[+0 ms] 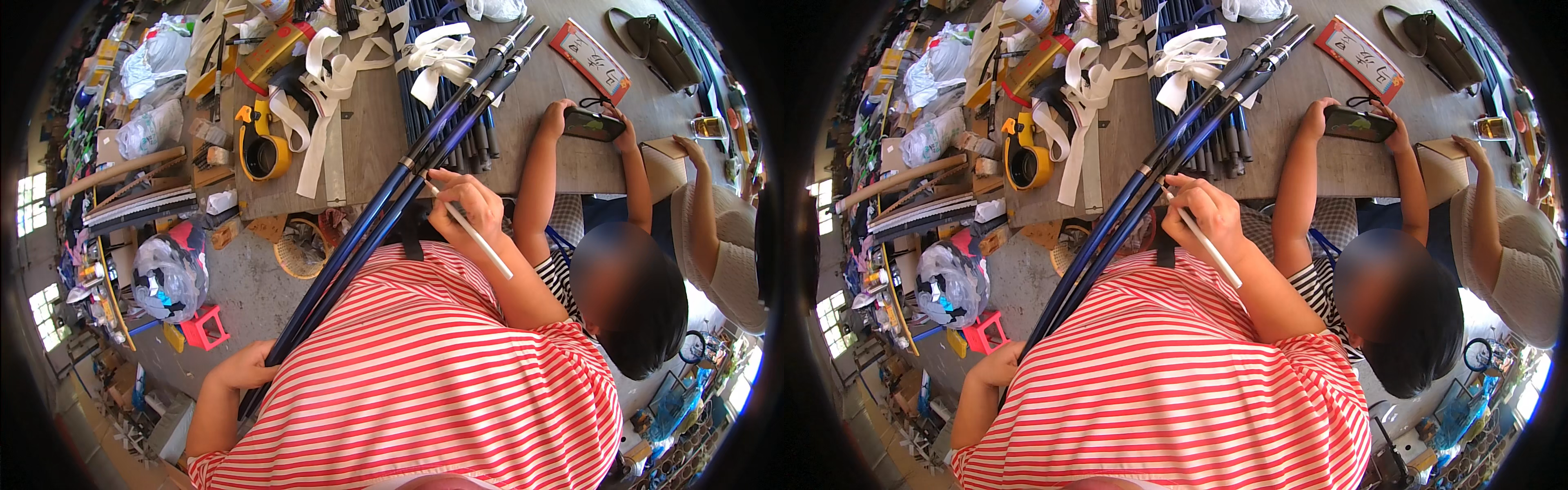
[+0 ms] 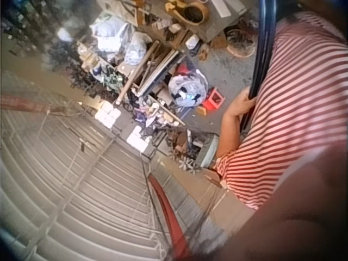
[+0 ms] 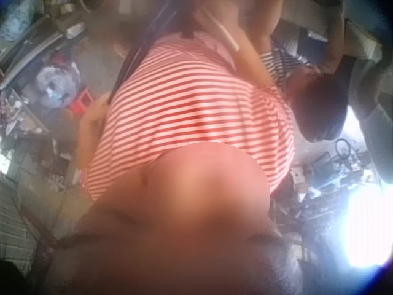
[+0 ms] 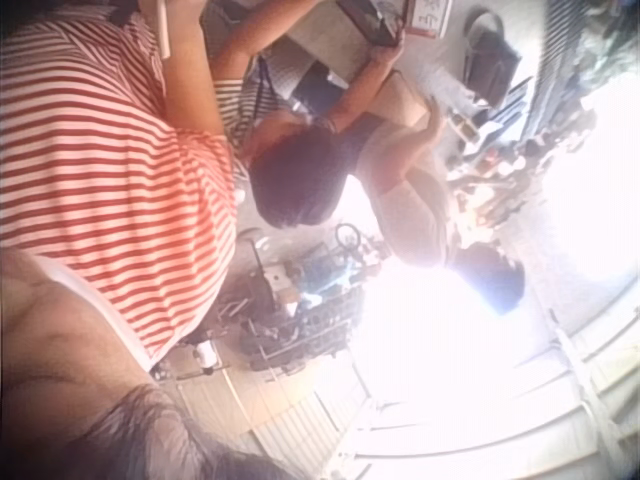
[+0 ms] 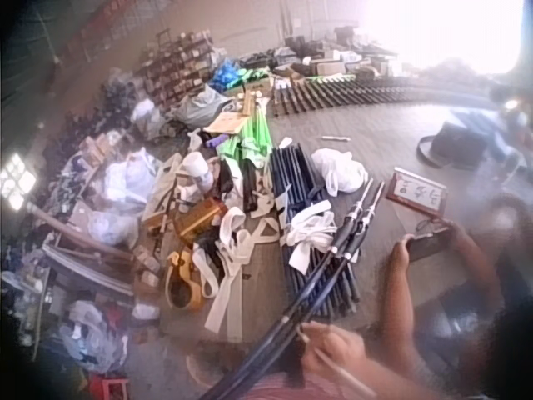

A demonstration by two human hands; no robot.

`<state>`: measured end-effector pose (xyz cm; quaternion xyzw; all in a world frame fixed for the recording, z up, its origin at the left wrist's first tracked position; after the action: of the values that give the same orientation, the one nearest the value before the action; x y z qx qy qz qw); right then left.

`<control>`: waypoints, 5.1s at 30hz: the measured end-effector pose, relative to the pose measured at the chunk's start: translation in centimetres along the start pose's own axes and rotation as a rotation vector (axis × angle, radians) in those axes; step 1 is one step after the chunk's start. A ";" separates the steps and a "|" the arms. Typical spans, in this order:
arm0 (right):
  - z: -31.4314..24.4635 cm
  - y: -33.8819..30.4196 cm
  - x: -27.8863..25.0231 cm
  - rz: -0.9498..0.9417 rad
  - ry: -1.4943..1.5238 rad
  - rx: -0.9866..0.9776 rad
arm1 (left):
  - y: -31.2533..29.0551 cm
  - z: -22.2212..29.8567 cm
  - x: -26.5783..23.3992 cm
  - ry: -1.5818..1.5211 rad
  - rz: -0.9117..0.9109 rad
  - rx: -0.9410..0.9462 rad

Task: The person handles several fishing rods, checking the alignment of the guides and the secure fit of the sections by hand before placing them in a row on a large assembly table.

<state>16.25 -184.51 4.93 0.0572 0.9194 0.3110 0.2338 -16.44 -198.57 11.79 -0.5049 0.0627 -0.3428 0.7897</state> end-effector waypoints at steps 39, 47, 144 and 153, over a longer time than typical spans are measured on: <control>9.8 5.9 -3.6 -0.134 -0.797 0.452 | 15.7 -0.5 -8.5 0.481 0.930 0.826; 8.8 15.8 8.3 -0.225 0.776 0.868 | 7.8 -1.7 -0.7 0.224 0.859 0.478; -13.5 -0.4 6.3 -0.760 1.314 0.595 | -26.1 -15.2 -5.6 -0.633 1.391 1.529; -8.6 -12.4 6.6 -0.720 1.174 0.806 | -1.8 3.5 -1.9 -0.016 0.818 1.202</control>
<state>6.87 -197.44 0.88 -0.3362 0.8961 -0.1608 -0.2411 -17.16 -195.27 14.50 0.0775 0.0414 0.0084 0.9961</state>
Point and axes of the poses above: each hand's wrist, its own y-axis towards the middle knuckle, its own x-axis out of the palm, z = x × y, the point moved 4 cm from there along y, towards the middle knuckle, and after that the axes turned 2 degrees about -y, right-handed, at the moved point
